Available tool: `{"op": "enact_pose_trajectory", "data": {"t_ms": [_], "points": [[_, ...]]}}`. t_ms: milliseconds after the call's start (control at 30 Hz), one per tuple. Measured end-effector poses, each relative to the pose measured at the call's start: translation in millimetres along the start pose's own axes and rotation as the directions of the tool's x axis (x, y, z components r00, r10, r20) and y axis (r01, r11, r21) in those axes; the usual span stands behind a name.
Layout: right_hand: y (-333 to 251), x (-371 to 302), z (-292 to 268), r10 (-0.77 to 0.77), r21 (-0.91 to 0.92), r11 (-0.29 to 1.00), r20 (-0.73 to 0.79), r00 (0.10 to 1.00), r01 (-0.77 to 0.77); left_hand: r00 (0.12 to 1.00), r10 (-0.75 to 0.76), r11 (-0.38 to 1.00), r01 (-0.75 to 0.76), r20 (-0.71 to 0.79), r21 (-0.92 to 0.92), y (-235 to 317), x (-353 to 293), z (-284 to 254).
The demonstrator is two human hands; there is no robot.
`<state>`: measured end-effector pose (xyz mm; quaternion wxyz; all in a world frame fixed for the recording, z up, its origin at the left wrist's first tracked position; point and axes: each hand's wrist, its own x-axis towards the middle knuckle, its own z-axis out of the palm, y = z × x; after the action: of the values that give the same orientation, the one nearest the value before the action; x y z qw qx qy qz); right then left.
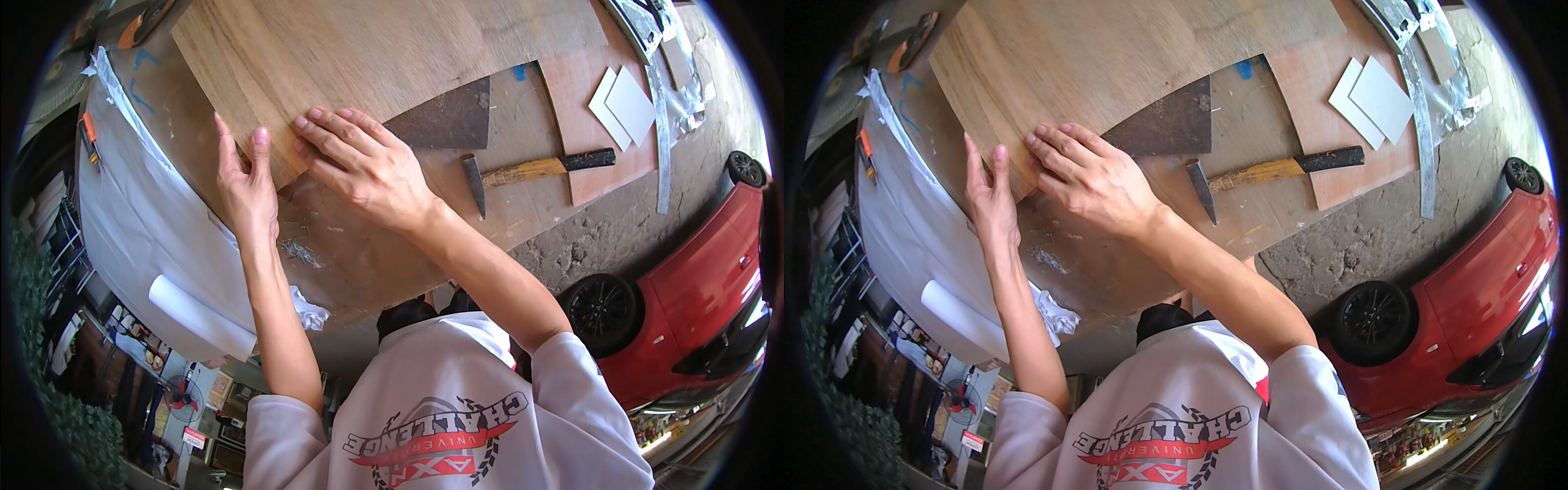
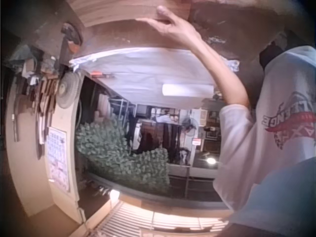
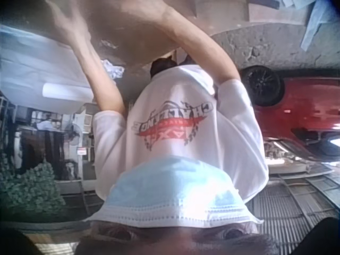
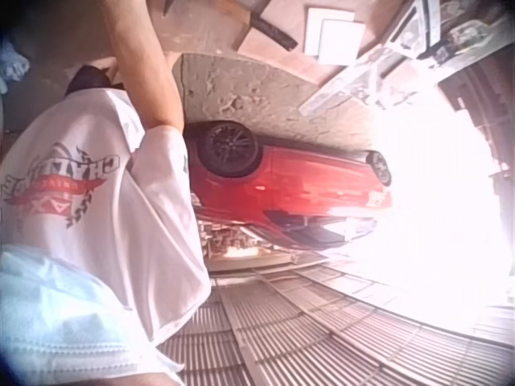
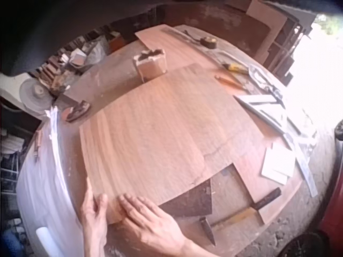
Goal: The person assembles a rectangular wooden frame by nailing thin wooden strips to a flat board. They repeatedly pick up nails, position the strips, and hammer them into place. The person also moves around the workshop to retrieve additional nails from a storage box.
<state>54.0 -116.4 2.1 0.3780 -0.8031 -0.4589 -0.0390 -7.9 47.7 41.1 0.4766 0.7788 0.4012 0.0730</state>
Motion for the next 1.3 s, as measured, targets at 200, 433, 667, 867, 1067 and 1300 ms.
{"op": "enact_pose_trajectory", "data": {"t_ms": [200,433,667,867,1067,1300], "points": [[-3.0,1.8,-3.9,0.001,-0.054,0.999,0.037,0.999,0.001,1.000,-0.019,0.981,0.016,0.014,0.195,7.3,4.6,-3.0],[-0.6,5.1,-8.6,-0.014,-0.082,0.996,0.060,0.998,0.019,0.982,-0.174,0.786,0.097,0.068,0.611,33.3,12.6,-9.4],[3.7,-2.4,-1.5,-0.049,-0.119,0.991,0.096,0.994,0.060,0.963,0.185,0.568,-0.268,0.197,0.778,85.6,0.7,-14.6],[4.3,-16.7,9.3,0.027,0.057,0.998,0.116,0.993,-0.034,0.505,0.637,0.390,-0.863,0.583,0.322,104.7,5.4,70.7],[6.2,-17.6,9.2,-0.028,-0.014,0.999,0.116,0.993,0.029,0.617,0.516,0.572,-0.765,0.594,0.297,106.0,22.8,80.0],[7.1,-7.1,-1.7,-0.073,-0.048,0.996,0.067,0.995,0.076,0.640,0.482,0.588,-0.743,0.599,0.320,107.5,39.4,90.9]]}}
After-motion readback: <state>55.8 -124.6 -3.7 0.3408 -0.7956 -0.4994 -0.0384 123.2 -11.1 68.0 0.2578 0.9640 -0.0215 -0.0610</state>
